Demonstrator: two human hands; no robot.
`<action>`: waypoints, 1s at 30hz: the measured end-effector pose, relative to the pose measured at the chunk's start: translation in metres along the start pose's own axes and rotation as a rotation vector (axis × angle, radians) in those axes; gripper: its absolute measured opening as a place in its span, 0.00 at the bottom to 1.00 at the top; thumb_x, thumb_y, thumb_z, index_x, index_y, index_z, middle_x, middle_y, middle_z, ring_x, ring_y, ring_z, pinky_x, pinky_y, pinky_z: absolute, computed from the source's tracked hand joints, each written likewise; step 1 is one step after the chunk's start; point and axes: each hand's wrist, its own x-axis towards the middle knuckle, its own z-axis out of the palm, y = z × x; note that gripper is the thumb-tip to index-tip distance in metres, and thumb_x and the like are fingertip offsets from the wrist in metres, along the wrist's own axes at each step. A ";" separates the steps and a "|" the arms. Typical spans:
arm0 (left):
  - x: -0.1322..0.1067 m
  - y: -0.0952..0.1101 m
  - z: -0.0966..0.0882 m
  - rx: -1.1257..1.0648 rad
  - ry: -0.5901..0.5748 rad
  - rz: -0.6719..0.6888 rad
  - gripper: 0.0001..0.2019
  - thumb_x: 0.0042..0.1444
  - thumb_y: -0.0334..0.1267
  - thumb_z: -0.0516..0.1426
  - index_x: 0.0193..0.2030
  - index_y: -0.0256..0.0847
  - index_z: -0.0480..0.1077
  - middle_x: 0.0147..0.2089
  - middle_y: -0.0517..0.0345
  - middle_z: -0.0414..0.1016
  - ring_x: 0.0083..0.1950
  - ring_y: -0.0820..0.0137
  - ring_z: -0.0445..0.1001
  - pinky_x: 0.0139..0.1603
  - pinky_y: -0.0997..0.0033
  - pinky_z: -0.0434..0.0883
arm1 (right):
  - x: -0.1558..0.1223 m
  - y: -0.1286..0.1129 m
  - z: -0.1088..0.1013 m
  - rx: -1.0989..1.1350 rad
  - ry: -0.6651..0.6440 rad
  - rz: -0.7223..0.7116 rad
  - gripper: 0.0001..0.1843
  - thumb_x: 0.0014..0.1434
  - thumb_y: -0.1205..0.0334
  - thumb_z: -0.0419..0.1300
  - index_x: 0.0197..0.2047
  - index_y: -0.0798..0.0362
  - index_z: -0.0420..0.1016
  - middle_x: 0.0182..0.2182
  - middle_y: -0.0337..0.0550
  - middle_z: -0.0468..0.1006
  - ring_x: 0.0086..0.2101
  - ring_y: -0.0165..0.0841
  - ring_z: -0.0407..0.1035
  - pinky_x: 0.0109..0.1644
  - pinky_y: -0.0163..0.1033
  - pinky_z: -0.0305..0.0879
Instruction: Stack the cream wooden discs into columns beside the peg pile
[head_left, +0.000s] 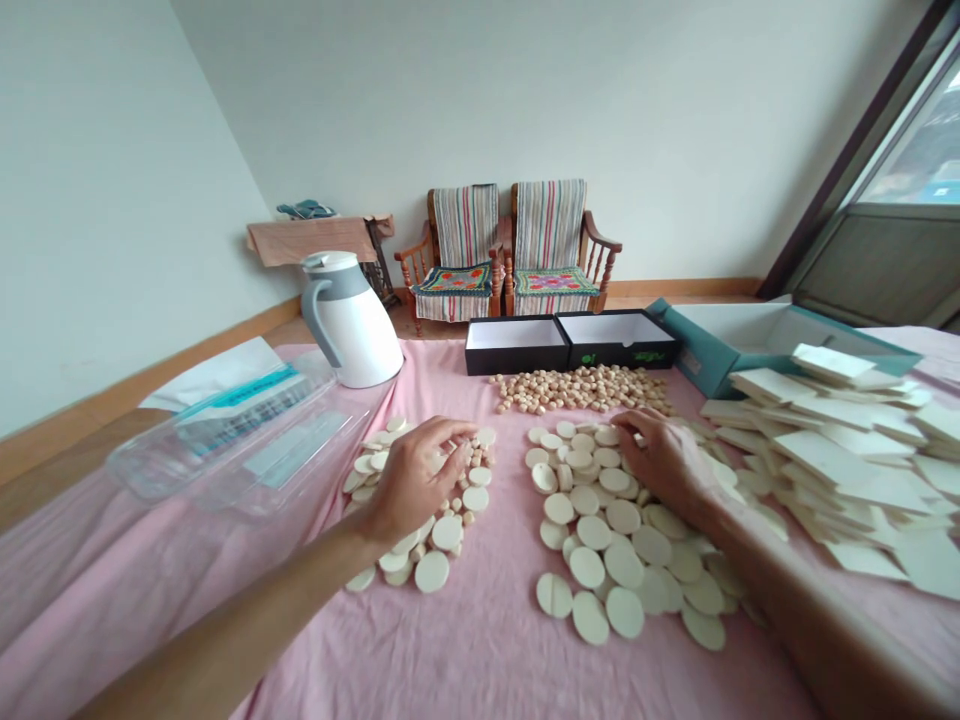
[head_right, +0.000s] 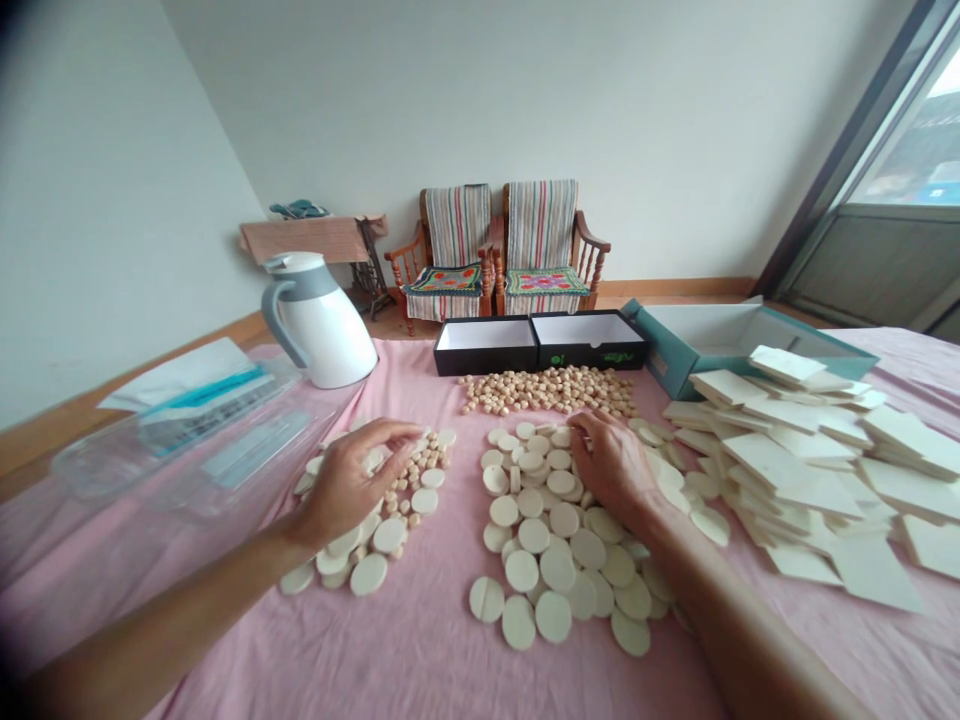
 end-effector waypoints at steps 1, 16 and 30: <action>-0.008 -0.002 -0.005 0.024 0.020 0.003 0.09 0.59 0.32 0.52 0.44 0.39 0.72 0.42 0.53 0.76 0.43 0.70 0.74 0.45 0.71 0.71 | 0.002 -0.006 -0.003 0.015 0.013 -0.010 0.12 0.58 0.62 0.49 0.38 0.51 0.73 0.38 0.44 0.77 0.37 0.35 0.70 0.40 0.36 0.62; -0.025 -0.042 -0.037 0.235 0.185 0.043 0.10 0.57 0.29 0.52 0.42 0.38 0.72 0.41 0.54 0.77 0.45 0.69 0.74 0.49 0.72 0.69 | 0.068 -0.123 0.062 0.031 -0.549 -0.480 0.15 0.51 0.70 0.54 0.43 0.60 0.72 0.42 0.55 0.73 0.44 0.40 0.67 0.46 0.40 0.61; -0.014 -0.089 -0.058 0.213 0.081 -0.308 0.18 0.60 0.47 0.49 0.45 0.38 0.74 0.43 0.52 0.78 0.44 0.65 0.76 0.47 0.69 0.71 | 0.040 -0.048 -0.034 0.121 -0.515 -0.463 0.14 0.55 0.63 0.55 0.45 0.48 0.73 0.42 0.44 0.76 0.42 0.35 0.70 0.47 0.41 0.65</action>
